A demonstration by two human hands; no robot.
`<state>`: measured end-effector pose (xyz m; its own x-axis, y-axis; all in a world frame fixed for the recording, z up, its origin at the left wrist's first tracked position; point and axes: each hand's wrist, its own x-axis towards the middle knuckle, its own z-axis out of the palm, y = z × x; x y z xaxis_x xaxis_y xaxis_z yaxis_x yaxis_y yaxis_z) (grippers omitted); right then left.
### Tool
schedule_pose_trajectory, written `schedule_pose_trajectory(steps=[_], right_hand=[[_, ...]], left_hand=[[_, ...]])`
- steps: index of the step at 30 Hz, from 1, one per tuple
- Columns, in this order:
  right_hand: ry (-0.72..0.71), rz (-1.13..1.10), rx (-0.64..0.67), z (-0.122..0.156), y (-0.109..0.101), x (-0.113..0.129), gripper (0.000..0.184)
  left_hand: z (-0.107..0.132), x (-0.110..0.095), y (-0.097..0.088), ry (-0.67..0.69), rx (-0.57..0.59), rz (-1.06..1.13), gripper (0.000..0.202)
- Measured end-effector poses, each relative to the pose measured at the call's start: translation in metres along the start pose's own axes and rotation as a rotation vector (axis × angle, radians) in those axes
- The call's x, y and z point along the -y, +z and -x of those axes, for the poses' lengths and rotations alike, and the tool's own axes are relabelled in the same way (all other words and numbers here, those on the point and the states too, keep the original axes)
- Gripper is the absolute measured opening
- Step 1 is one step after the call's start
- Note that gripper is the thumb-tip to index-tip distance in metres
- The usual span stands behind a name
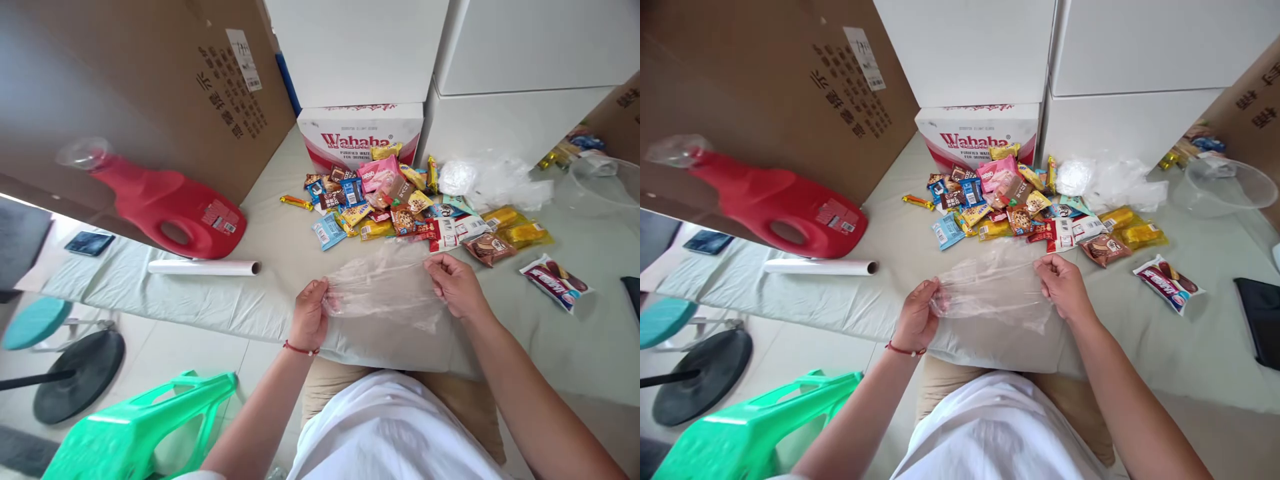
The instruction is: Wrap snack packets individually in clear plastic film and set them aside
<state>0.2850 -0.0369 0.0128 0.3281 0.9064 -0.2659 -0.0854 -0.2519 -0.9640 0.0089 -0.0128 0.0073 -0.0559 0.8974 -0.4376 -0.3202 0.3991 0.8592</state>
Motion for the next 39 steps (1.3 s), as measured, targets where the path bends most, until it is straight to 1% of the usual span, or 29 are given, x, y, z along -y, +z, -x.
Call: schedule_pose_trajectory(steps=[2, 4, 5, 6, 7, 8, 10, 11, 12, 13, 14, 15, 16, 17, 18, 19, 21, 22, 24, 26, 28, 30, 31, 32, 33, 35, 36, 37, 39], right_hand=[[0.011, 0.041, 0.018, 0.000, 0.002, -0.005, 0.042], [0.017, 0.081, 0.053, -0.001, 0.005, -0.011, 0.041], [0.017, 0.096, 0.074, -0.001, 0.006, -0.014, 0.040], [0.016, 0.110, 0.095, -0.002, 0.007, -0.016, 0.040], [0.012, 0.122, 0.116, -0.002, 0.009, -0.018, 0.039], [0.008, 0.132, 0.133, -0.002, 0.010, -0.019, 0.039], [0.001, 0.149, 0.150, -0.001, 0.013, -0.020, 0.039], [-0.008, 0.157, 0.155, 0.000, 0.014, -0.019, 0.039], [-0.022, 0.164, 0.158, 0.001, 0.015, -0.019, 0.038], [-0.040, 0.172, 0.163, 0.003, 0.016, -0.017, 0.038], [-0.057, 0.181, 0.168, 0.004, 0.016, -0.016, 0.037], [-0.073, 0.188, 0.171, 0.005, 0.015, -0.015, 0.037], [-0.081, 0.192, 0.167, 0.006, 0.014, -0.014, 0.037], [-0.078, 0.193, 0.157, 0.007, 0.011, -0.014, 0.038], [-0.065, 0.190, 0.139, 0.008, 0.008, -0.014, 0.039], [-0.045, 0.186, 0.120, 0.009, 0.004, -0.016, 0.040], [0.004, 0.183, 0.089, 0.011, -0.006, -0.021, 0.043], [0.028, 0.190, 0.083, 0.012, -0.011, -0.024, 0.044], [0.064, 0.233, 0.111, 0.016, -0.022, -0.029, 0.045], [0.050, 0.330, 0.181, 0.019, -0.032, -0.030, 0.044], [-0.047, 0.466, 0.224, 0.019, -0.039, -0.025, 0.045], [-0.179, 0.573, 0.213, 0.014, -0.039, -0.017, 0.061], [-0.227, 0.597, 0.210, 0.010, -0.036, -0.013, 0.070], [-0.248, 0.599, 0.219, 0.005, -0.032, -0.008, 0.074], [-0.244, 0.580, 0.240, -0.001, -0.027, -0.005, 0.072], [-0.198, 0.490, 0.277, -0.010, -0.014, 0.003, 0.053], [-0.167, 0.430, 0.276, -0.013, -0.009, 0.007, 0.045], [-0.137, 0.368, 0.271, -0.012, -0.005, 0.012, 0.042], [-0.062, 0.263, 0.287, -0.003, -0.004, 0.024, 0.043]], left_hand=[[0.011, 0.002, -0.020, -0.051, -0.014, -0.105, 0.050], [0.025, 0.001, -0.042, -0.106, 0.008, -0.246, 0.048], [0.032, -0.001, -0.052, -0.097, 0.014, -0.354, 0.047], [0.038, -0.005, -0.059, -0.039, -0.002, -0.481, 0.045], [0.044, -0.009, -0.064, 0.066, -0.033, -0.627, 0.044], [0.049, -0.013, -0.065, 0.213, -0.074, -0.771, 0.043], [0.058, -0.021, -0.057, 0.560, -0.136, -0.993, 0.045], [0.060, -0.022, -0.048, 0.712, -0.119, -1.066, 0.045], [0.062, -0.022, -0.037, 0.832, -0.068, -1.113, 0.042], [0.061, -0.020, -0.025, 0.915, 0.010, -1.131, 0.035], [0.058, -0.017, -0.013, 0.952, 0.101, -1.125, 0.029], [0.054, -0.012, -0.002, 0.937, 0.190, -1.101, 0.026], [0.047, -0.007, 0.006, 0.877, 0.258, -1.056, 0.023], [0.039, -0.002, 0.013, 0.779, 0.300, -0.991, 0.018], [0.030, 0.003, 0.017, 0.657, 0.311, -0.903, 0.011], [0.021, 0.007, 0.020, 0.528, 0.288, -0.788, 0.006], [0.005, 0.012, 0.021, 0.266, 0.174, -0.519, 0.021], [-0.001, 0.014, 0.020, 0.160, 0.116, -0.406, 0.029], [-0.008, 0.014, 0.017, 0.023, 0.044, -0.283, 0.040], [-0.009, 0.014, 0.015, -0.046, 0.045, -0.282, 0.051], [-0.006, 0.014, 0.015, -0.077, 0.090, -0.310, 0.064], [-0.004, 0.014, 0.016, -0.099, 0.163, -0.342, 0.074], [-0.004, 0.014, 0.017, -0.106, 0.208, -0.357, 0.078], [-0.004, 0.013, 0.018, -0.119, 0.257, -0.372, 0.081], [-0.004, 0.012, 0.019, -0.142, 0.307, -0.383, 0.084], [-0.002, 0.005, 0.019, -0.195, 0.377, -0.378, 0.087], [0.001, 0.000, 0.018, -0.202, 0.372, -0.356, 0.086], [0.006, -0.006, 0.015, -0.188, 0.332, -0.325, 0.081], [0.023, -0.022, 0.005, -0.125, 0.204, -0.279, 0.065]])
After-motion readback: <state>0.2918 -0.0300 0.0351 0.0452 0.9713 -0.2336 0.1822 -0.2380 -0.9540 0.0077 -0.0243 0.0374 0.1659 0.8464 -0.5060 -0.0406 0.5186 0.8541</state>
